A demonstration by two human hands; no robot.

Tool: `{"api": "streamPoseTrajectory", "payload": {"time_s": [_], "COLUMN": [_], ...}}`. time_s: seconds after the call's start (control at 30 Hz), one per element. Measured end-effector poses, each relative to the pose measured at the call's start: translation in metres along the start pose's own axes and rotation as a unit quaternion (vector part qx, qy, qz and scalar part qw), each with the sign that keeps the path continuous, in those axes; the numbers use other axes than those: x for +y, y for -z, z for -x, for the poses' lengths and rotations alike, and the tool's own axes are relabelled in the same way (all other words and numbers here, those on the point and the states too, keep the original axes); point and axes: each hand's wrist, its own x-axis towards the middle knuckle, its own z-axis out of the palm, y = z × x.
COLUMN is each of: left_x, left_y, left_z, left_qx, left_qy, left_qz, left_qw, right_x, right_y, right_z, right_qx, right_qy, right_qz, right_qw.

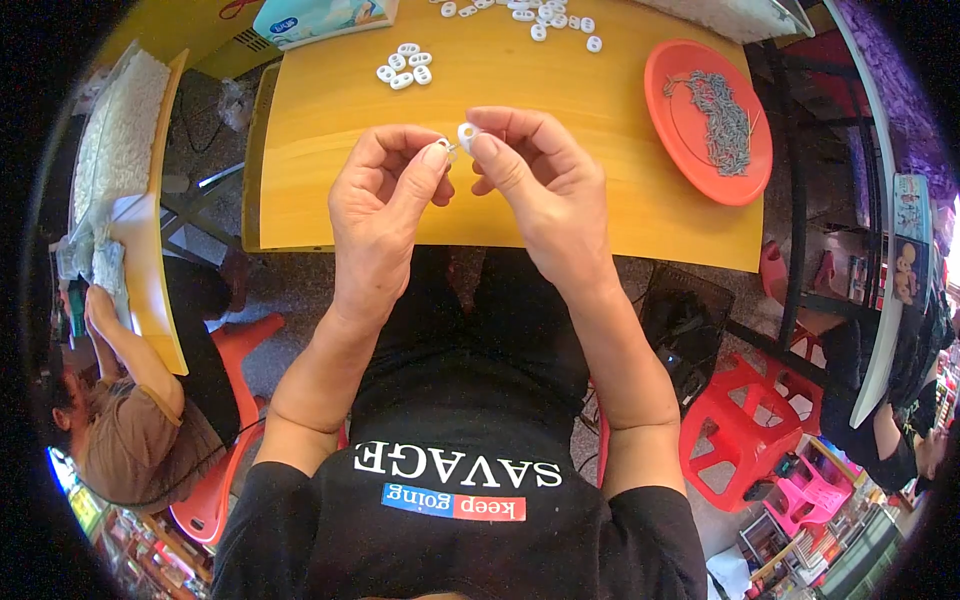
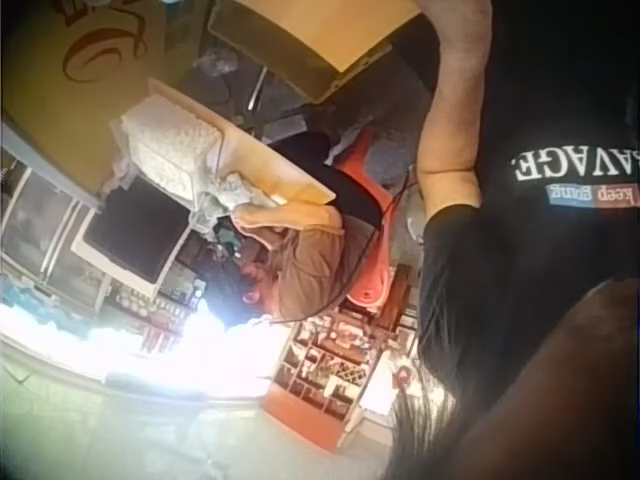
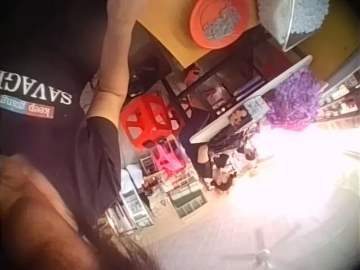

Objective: Assembling small white plastic components by inserting metal pins or links into them by hand.

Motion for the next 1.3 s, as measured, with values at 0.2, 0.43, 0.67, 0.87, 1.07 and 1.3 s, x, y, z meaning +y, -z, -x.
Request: {"api": "streamPoseTrajectory", "payload": {"time_s": [0.2,0.43,0.67,0.87,1.07,1.3], "left_x": [0.003,-0.001,-0.008,-0.004,-0.014,-0.019], "left_y": [-0.002,-0.001,0.004,0.002,0.012,0.001], "left_z": [0.001,0.002,0.001,-0.004,-0.01,-0.003], "left_qx": [-0.01,-0.007,0.003,-0.037,-0.083,-0.171], "left_qy": [0.006,0.001,0.042,0.053,-0.065,-0.059], "left_qz": [0.015,0.048,0.112,0.122,0.034,0.101], "left_qw": [1.0,0.999,0.993,0.99,0.994,0.978], "right_x": [-0.001,-0.001,0.004,0.006,-0.007,-0.01], "right_y": [-0.004,-0.005,-0.009,-0.002,-0.002,-0.013], "right_z": [0.001,0.003,0.003,-0.002,-0.005,0.009], "right_qx": [-0.001,-0.01,-0.019,-0.014,-0.054,-0.05], "right_qy": [0.117,0.092,0.068,0.026,-0.024,-0.07], "right_qz": [0.13,0.089,0.075,-0.027,-0.12,-0.138], "right_qw": [0.985,0.992,0.995,0.999,0.991,0.987]}}
